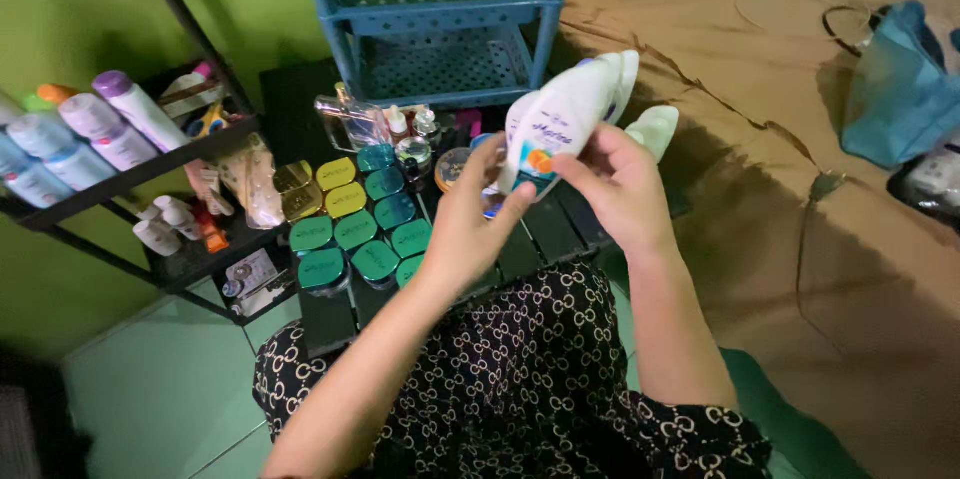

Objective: The person sits on the floor in front of a small table and moves bottles, jars, and cosmetic containers one at a time from the table onto a blue tiered plastic rack, arranging them by type on the rack's shelves.

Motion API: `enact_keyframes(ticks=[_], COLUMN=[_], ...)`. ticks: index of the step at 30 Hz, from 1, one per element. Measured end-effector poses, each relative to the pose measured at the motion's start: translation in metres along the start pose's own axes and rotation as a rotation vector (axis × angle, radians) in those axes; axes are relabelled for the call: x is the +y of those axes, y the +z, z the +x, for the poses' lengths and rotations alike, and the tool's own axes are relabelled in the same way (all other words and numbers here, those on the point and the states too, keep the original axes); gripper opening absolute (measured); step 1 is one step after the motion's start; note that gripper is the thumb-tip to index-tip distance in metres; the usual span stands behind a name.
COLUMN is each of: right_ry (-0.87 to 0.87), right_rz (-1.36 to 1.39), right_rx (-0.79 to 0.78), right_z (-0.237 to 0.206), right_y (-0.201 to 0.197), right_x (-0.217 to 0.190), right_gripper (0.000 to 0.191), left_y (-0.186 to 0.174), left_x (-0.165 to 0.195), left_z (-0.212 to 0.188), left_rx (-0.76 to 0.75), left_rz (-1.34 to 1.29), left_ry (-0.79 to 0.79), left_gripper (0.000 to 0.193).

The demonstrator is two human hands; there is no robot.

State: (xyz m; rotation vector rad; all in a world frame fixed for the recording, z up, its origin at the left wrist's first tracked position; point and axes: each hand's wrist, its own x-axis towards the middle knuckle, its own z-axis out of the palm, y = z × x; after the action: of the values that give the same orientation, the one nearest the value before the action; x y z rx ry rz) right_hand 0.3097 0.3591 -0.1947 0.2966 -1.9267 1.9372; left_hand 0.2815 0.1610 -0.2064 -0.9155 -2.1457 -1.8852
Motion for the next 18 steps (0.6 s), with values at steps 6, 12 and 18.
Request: enact_keyframes(ticks=[6, 12, 18], right_ry=[0.011, -0.193, -0.523], right_rz=[-0.026, -0.257, -0.466], right_rx=[-0.121, -0.091, 0.015], right_z=[0.022, 0.127, 0.282], right_y=[0.034, 0.027, -0.004], right_x=[-0.025, -0.056, -0.098], right_gripper=[0.037, 0.033, 0.031], left_y=[-0.027, -0.07, -0.113], left_x=[0.019, 0.036, 0.038], left_z=[0.023, 0.091, 0.187], left_rx=[0.041, 0.11, 0.163], left_rz=[0.177, 0.658, 1.225], left_ry=[-0.064, 0.346, 0.449], left_gripper=[0.051, 0.081, 0.087])
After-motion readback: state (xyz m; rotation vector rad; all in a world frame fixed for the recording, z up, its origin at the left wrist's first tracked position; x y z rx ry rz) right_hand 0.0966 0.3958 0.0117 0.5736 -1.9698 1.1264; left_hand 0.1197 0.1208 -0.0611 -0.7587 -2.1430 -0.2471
